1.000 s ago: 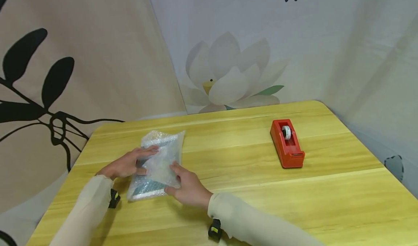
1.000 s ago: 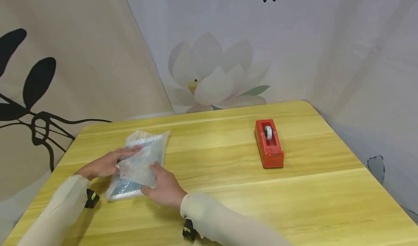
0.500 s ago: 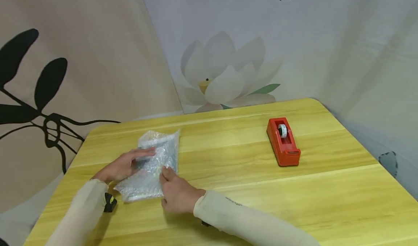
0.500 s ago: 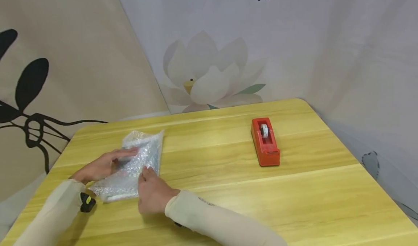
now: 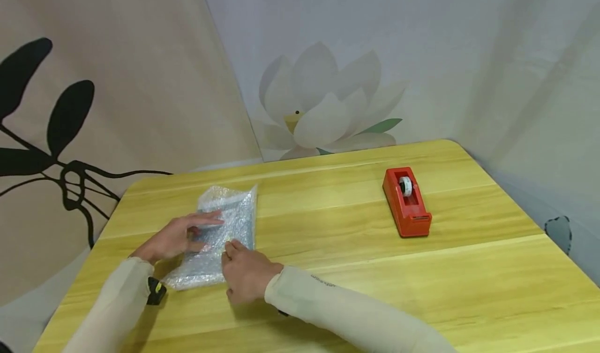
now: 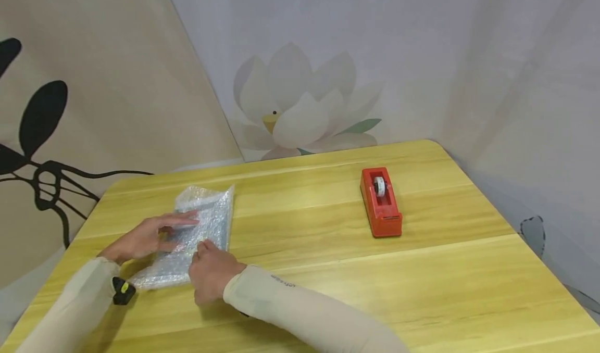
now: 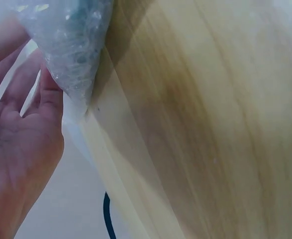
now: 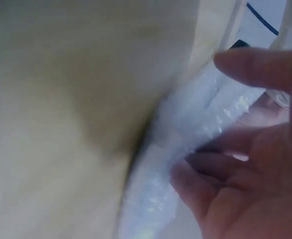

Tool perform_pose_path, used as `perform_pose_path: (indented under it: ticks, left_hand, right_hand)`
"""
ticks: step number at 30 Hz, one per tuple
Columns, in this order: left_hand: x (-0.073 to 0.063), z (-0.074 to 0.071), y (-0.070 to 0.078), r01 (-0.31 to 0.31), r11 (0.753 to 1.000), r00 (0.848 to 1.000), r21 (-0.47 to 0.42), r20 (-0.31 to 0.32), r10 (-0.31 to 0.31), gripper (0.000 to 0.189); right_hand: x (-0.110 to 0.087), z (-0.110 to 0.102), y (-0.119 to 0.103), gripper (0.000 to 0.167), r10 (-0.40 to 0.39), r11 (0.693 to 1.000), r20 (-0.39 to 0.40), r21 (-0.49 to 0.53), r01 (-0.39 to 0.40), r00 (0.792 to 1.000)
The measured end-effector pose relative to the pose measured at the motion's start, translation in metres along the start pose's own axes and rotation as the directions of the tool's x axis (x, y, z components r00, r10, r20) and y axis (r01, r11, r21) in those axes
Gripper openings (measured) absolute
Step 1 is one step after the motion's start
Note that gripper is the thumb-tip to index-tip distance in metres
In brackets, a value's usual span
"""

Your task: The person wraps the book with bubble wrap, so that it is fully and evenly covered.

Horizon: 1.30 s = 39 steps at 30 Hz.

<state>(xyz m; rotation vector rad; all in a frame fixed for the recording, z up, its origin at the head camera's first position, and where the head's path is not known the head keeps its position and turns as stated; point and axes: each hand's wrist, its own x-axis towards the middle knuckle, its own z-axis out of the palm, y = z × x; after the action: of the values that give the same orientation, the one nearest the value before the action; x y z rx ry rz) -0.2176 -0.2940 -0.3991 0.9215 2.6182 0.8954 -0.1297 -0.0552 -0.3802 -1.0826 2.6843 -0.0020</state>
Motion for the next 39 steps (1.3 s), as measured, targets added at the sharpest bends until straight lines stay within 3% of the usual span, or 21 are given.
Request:
perform_pose_path:
  ticks: [6, 11, 16, 22, 27, 33, 39]
  left_hand:
    - [-0.007, -0.004, 0.003, 0.061, 0.998, 0.997, -0.014, -0.036, -0.061, 0.052]
    - [-0.006, -0.006, 0.005, 0.129, 0.983, 0.992, -0.128, 0.01, -0.129, 0.046]
    - [-0.007, -0.005, 0.01, 0.18, 0.98, 0.983, -0.089, 0.044, -0.177, 0.038]
    - [-0.006, -0.002, 0.014, 0.188, 0.977, 0.981, -0.099, 0.071, -0.182, 0.058]
    - [-0.008, 0.004, 0.019, 0.173, 0.984, 0.985, 0.05, 0.001, -0.173, 0.07]
    - [-0.01, 0.006, 0.031, 0.199, 0.951, 0.979, 0.235, -0.086, -0.184, 0.067]
    - [-0.015, 0.005, 0.037, 0.206, 0.927, 0.973, 0.312, -0.161, -0.163, 0.061]
  right_hand:
    - [0.006, -0.008, -0.007, 0.066, -0.001, 0.994, 0.016, -0.111, 0.003, 1.0]
    - [0.008, -0.012, -0.007, 0.063, 0.028, 0.994, 0.029, -0.102, -0.025, 0.999]
    - [0.008, -0.014, -0.005, 0.053, 0.036, 0.996, 0.016, -0.082, -0.035, 0.999]
    - [0.009, -0.013, -0.005, 0.038, 0.05, 0.996, 0.004, -0.078, -0.05, 0.999]
    - [0.011, -0.014, -0.006, 0.036, 0.033, 0.994, 0.002, -0.107, -0.033, 0.999]
    - [0.012, -0.014, -0.006, 0.036, 0.039, 0.991, -0.006, -0.127, -0.04, 0.999]
    - [0.013, -0.013, -0.007, 0.037, 0.062, 0.991, 0.003, -0.115, -0.062, 0.998]
